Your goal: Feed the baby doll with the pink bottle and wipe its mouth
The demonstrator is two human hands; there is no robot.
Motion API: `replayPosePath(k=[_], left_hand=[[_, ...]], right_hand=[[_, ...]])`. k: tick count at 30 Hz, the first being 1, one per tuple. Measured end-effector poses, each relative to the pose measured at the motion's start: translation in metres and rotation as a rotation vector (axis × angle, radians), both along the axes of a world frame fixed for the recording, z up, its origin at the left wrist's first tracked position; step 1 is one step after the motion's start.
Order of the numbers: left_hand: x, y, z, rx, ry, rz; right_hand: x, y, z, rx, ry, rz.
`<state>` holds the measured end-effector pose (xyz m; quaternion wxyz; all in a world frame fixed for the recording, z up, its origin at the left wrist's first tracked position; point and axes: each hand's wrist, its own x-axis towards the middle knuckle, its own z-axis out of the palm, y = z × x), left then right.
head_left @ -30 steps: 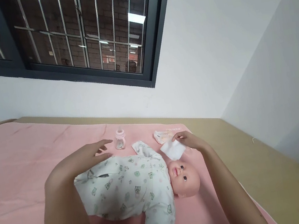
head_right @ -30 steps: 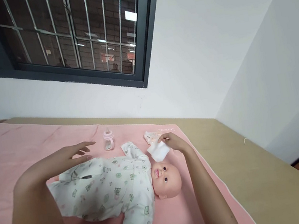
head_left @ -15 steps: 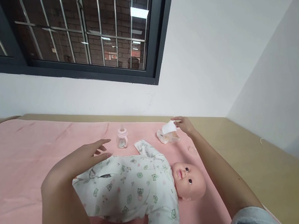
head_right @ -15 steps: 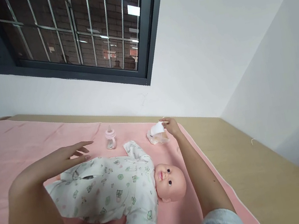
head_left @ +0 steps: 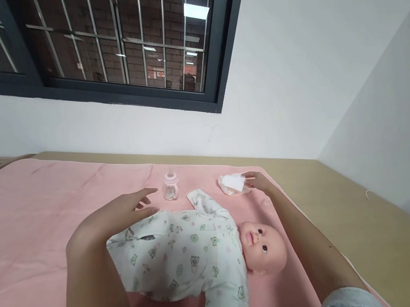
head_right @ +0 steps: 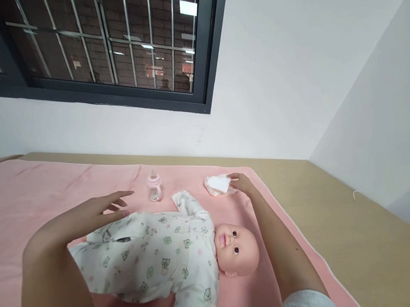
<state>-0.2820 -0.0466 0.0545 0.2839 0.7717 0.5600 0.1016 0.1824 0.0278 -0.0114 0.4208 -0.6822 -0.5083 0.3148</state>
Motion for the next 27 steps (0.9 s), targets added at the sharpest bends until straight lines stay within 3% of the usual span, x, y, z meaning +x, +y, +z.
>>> replayPosePath(k=[10,18,22,27], left_hand=[[0.009,0.001,0.003,-0.013,0.018,-0.004],[0.017,0.000,0.004,-0.032,0.077,-0.014],[0.025,-0.005,0.006,-0.015,0.080,-0.044],[0.036,-0.022,0.018,0.242,0.027,-0.069]], right_hand=[[0.027,-0.040,0.004,0.080,-0.103,-0.072],[0.021,-0.077,-0.037,0.231,-0.260,-0.360],[0.014,-0.085,-0.055,0.202,-0.242,-0.461],[0.007,-0.092,-0.076,0.110,-0.164,-0.542]])
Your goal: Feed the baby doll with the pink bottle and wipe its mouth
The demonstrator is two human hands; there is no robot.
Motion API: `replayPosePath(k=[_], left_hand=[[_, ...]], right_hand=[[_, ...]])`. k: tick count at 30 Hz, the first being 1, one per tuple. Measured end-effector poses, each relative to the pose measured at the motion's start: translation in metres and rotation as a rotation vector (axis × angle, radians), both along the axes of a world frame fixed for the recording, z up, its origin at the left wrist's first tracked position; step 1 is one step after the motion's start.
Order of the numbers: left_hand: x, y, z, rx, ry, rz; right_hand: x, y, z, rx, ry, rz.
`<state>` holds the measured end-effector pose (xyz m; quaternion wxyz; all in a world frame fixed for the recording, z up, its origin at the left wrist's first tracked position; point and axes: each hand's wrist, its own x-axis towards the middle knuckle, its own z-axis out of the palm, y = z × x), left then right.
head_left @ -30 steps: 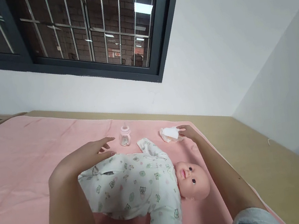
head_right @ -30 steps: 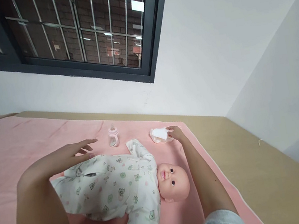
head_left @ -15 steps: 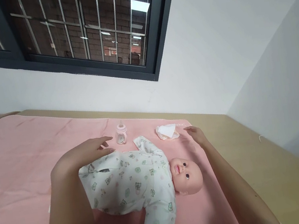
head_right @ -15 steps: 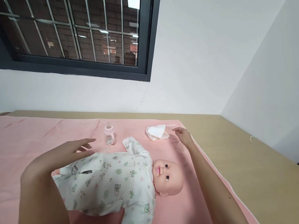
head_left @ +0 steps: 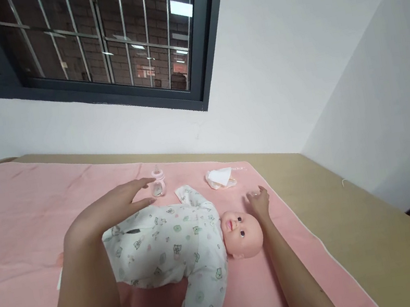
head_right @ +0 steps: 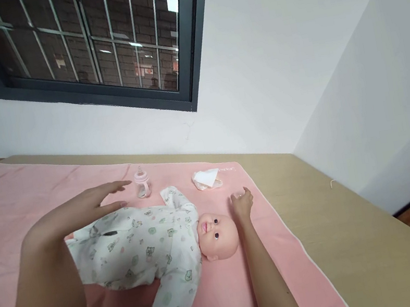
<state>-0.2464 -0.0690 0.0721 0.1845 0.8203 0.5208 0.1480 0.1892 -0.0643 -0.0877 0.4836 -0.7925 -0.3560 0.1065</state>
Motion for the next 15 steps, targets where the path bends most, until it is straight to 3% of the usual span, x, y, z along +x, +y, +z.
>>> replayPosePath(k=[4,7,10,15], left_hand=[[0.011,-0.015,0.010,0.154,-0.121,0.019],[0.021,-0.003,0.001,0.114,-0.188,0.053],[0.030,0.034,-0.025,0.055,-0.228,0.111],[0.034,0.107,-0.067,0.033,-0.098,0.294]], right_hand=[[-0.002,-0.004,-0.012,0.009,-0.049,0.023],[-0.002,-0.005,-0.013,-0.008,-0.074,0.051],[0.000,-0.006,-0.012,-0.023,-0.091,0.059],[0.005,-0.007,-0.016,0.041,-0.158,0.085]])
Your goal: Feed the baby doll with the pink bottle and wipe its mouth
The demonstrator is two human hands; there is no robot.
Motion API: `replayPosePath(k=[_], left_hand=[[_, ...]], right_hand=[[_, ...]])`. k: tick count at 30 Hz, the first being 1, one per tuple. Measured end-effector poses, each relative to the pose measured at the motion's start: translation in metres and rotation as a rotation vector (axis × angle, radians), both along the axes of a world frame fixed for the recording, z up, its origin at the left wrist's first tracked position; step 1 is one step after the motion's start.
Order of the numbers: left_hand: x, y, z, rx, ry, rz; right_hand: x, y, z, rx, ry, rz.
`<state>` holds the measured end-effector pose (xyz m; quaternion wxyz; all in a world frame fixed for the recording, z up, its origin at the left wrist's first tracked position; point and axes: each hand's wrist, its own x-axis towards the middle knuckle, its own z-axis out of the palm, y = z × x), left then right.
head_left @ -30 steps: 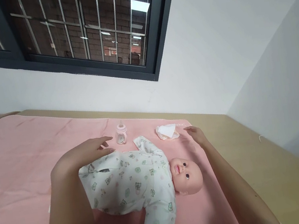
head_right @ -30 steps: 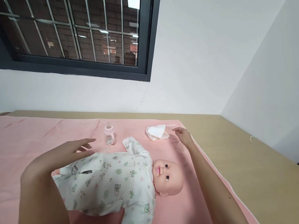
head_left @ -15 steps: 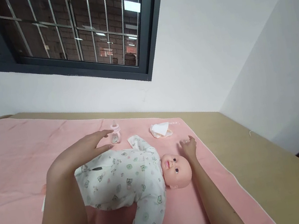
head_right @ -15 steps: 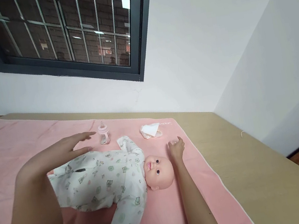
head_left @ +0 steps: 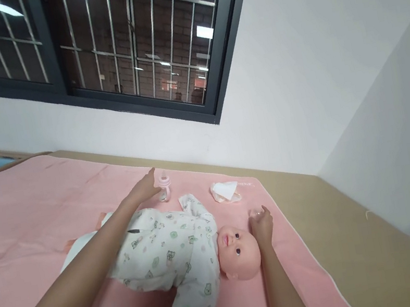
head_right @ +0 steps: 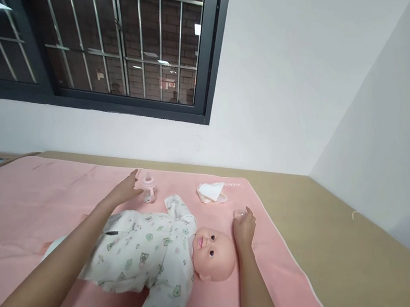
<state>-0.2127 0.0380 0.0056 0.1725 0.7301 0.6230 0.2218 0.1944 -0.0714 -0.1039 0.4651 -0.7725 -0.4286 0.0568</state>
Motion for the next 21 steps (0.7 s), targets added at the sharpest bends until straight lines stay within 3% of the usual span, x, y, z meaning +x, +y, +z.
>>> replayPosePath(k=[4,9,16,21], left_hand=[[-0.002,0.033,-0.012,-0.026,0.006,-0.008],[0.012,0.049,-0.022,-0.023,0.061,-0.011],[0.033,0.042,-0.028,0.025,0.023,0.068],[0.038,0.023,-0.010,0.110,-0.139,0.097]], right_hand=[[0.001,0.002,-0.003,0.097,-0.047,0.090],[0.000,0.004,-0.003,0.142,-0.056,0.149],[-0.009,0.000,0.007,0.161,0.030,0.148],[-0.012,-0.003,0.031,0.185,0.242,0.149]])
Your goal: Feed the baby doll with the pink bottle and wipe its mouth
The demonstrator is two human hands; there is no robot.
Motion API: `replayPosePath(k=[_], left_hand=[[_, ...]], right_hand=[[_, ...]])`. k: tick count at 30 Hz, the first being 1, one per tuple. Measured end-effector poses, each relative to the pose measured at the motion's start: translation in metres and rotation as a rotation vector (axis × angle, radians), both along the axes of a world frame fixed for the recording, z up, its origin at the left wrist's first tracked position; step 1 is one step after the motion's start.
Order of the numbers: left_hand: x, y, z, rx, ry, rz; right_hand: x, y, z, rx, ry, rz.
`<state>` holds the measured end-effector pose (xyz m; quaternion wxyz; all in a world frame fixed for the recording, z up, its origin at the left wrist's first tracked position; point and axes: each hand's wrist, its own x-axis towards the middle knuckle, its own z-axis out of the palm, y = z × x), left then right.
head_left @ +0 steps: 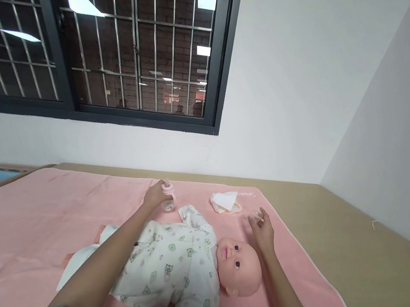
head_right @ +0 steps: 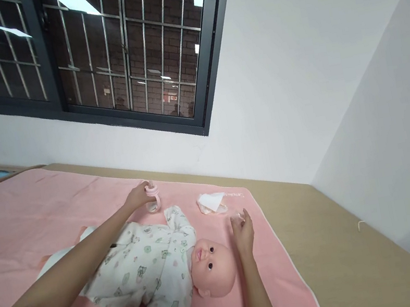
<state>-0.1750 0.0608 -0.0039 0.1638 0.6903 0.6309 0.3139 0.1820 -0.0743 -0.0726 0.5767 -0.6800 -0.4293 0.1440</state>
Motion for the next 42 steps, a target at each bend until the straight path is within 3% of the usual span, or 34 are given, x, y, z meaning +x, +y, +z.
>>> replayPosePath(k=[5,9,14,18,22,28,33,37,42], left_hand=[[0.010,-0.042,0.026,0.114,-0.216,-0.172],[0.022,-0.097,0.040,0.082,-0.549,-0.444],[0.033,-0.154,0.051,-0.025,-0.444,-0.674],[0.035,-0.175,0.056,-0.046,-0.328,-0.742],[0.032,-0.184,0.065,-0.082,-0.279,-0.710],[0.020,-0.185,0.078,-0.077,-0.403,-0.650],[0.016,-0.184,0.079,-0.073,-0.515,-0.641],[0.021,-0.186,0.076,-0.095,-0.542,-0.725],[0.030,-0.185,0.066,-0.051,-0.579,-0.777]], right_hand=[[-0.017,-0.007,0.051,0.125,0.176,0.162],[-0.057,-0.027,0.095,0.260,0.255,0.331],[-0.118,-0.073,0.125,0.397,0.174,0.507],[-0.141,-0.097,0.127,0.447,0.082,0.504],[-0.144,-0.098,0.123,0.320,-0.070,0.624],[-0.142,-0.095,0.123,0.224,-0.190,0.765],[-0.139,-0.103,0.122,0.156,-0.198,0.813],[-0.144,-0.107,0.116,0.141,-0.205,0.863],[-0.154,-0.100,0.099,0.278,-0.244,0.813]])
